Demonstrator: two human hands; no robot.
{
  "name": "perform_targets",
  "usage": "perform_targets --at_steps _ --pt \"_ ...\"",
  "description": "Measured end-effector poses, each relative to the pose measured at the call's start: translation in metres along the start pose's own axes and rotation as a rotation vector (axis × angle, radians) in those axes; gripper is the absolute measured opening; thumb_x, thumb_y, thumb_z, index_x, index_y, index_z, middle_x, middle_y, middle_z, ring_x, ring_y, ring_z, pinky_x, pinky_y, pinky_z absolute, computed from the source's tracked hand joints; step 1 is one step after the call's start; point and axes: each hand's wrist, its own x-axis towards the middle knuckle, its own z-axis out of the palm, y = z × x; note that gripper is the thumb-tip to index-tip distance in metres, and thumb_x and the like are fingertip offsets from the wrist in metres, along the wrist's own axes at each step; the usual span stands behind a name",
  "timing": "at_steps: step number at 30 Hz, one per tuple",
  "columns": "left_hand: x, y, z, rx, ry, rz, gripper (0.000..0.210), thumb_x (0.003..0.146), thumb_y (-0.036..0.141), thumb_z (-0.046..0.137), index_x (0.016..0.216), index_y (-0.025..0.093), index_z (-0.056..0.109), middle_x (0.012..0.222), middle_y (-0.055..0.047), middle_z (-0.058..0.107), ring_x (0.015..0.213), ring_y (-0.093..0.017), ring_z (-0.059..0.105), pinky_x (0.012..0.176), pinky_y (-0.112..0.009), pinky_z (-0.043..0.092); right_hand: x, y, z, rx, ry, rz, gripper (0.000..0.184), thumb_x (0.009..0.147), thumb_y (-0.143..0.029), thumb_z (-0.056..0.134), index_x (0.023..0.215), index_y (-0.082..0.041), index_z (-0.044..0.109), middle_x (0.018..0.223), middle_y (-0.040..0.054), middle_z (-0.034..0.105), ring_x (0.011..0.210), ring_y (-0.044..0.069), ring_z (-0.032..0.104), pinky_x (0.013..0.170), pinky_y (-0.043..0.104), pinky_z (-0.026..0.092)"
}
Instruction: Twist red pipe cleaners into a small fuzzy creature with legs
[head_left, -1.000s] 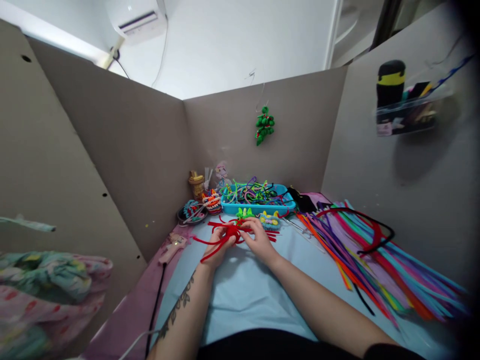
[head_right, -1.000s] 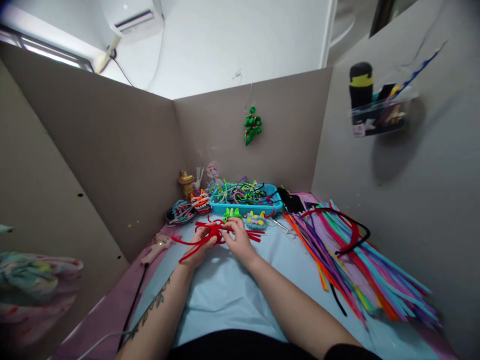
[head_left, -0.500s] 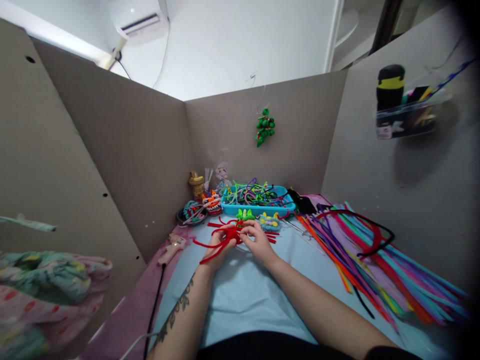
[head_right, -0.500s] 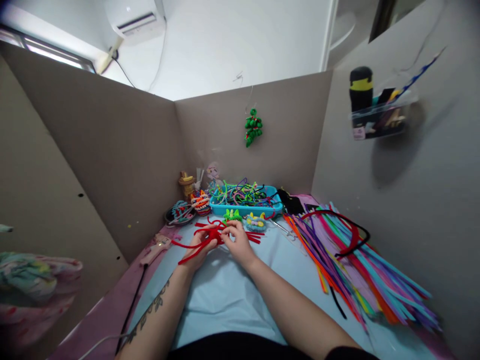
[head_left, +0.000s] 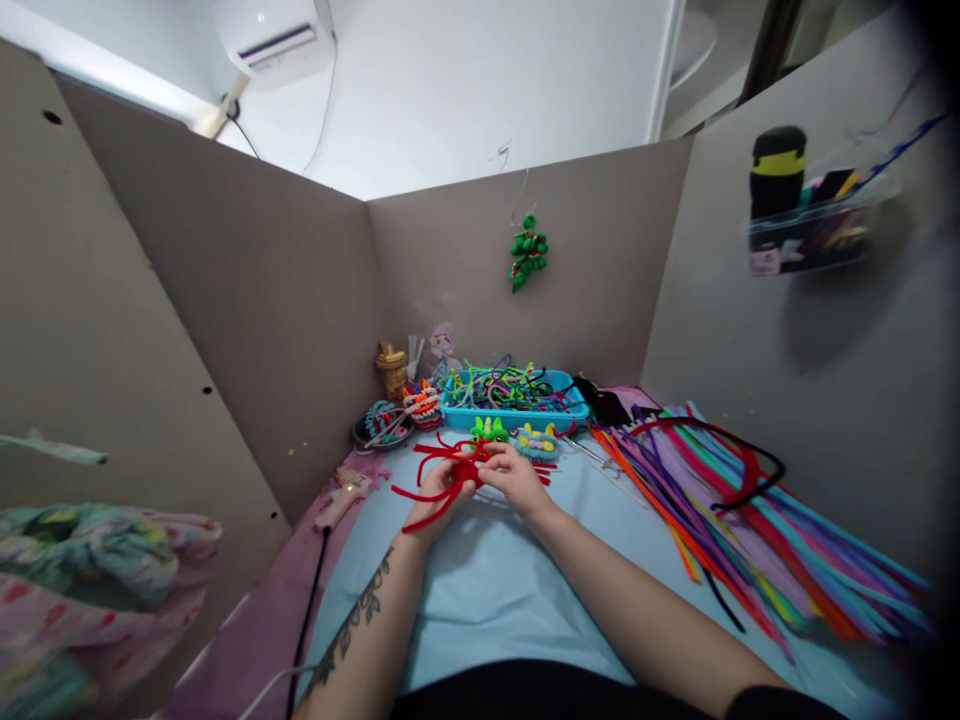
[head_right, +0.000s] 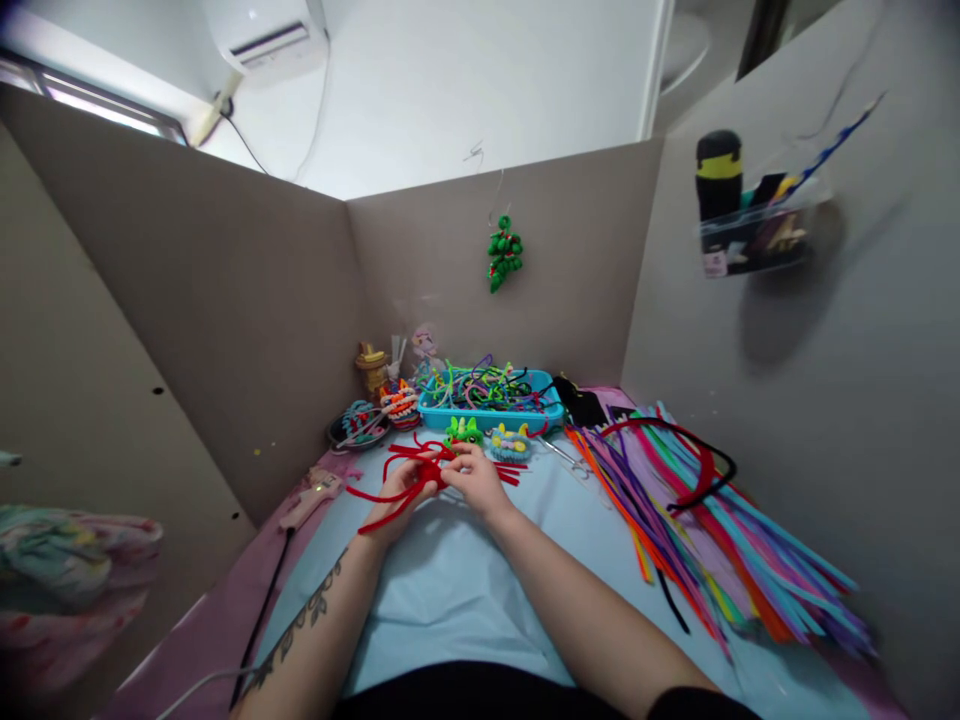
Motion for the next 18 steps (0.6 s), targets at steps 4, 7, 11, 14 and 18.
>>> perform_targets --at_steps 4,7,11,14,18 --pt "-0.002 0.002 0.005 -0.005 0.086 0.006 0.038 0.069 0.03 0.069 0.103 0.017 0.057 0.087 -0.005 0.061 0.074 -0.015 0.057 0.068 -0.027 0.045 -0.004 -0.002 0.003 -0.003 -0.012 -0.02 0.007 0.061 -0.025 0.066 0.059 -0.018 0.066 0.114 0.0067 0.049 0.107 0.023 0.049 0.083 0.031 0.039" --pt "-0.001 0.001 0.009 -0.068 0.178 -0.018 0.029 0.07 0.034 0.068 0.09 0.018 0.054 0.086 -0.002 0.059 0.071 -0.012 0.057 0.064 -0.025 0.046 -0.009 -0.004 0.009 -0.083 0.045 -0.099 0.008 0.064 -0.024 0.064 0.059 -0.018 0.065 0.108 0.0065 0.05 0.105 0.022 0.05 0.087 0.032 0.037" --pt "0.002 0.001 0.008 -0.209 0.263 -0.117 0.031 0.068 0.037 0.069 0.082 0.019 0.048 0.083 0.0 0.058 0.071 -0.013 0.059 0.063 -0.025 0.048 -0.014 -0.004 0.014 -0.099 0.119 -0.177 0.008 0.067 -0.026 0.061 0.069 -0.02 0.065 0.109 0.0075 0.049 0.107 0.022 0.048 0.082 0.031 0.041" --pt "0.004 0.003 0.004 -0.321 0.308 -0.114 0.032 0.067 0.036 0.07 0.082 0.021 0.046 0.082 0.001 0.058 0.073 -0.013 0.059 0.062 -0.025 0.048 -0.013 -0.001 0.016 -0.003 0.203 -0.138 0.012 0.068 -0.031 0.062 0.072 -0.02 0.063 0.11 0.0095 0.049 0.108 0.024 0.048 0.071 0.029 0.045" --pt "0.005 0.003 0.002 -0.387 0.328 -0.109 0.032 0.066 0.032 0.072 0.081 0.02 0.047 0.079 0.002 0.057 0.071 -0.012 0.059 0.061 -0.024 0.048 -0.013 0.006 0.022 0.072 0.176 0.013 0.02 0.064 -0.038 0.066 0.069 -0.019 0.067 0.118 0.0114 0.049 0.11 0.028 0.048 0.077 0.034 0.044"
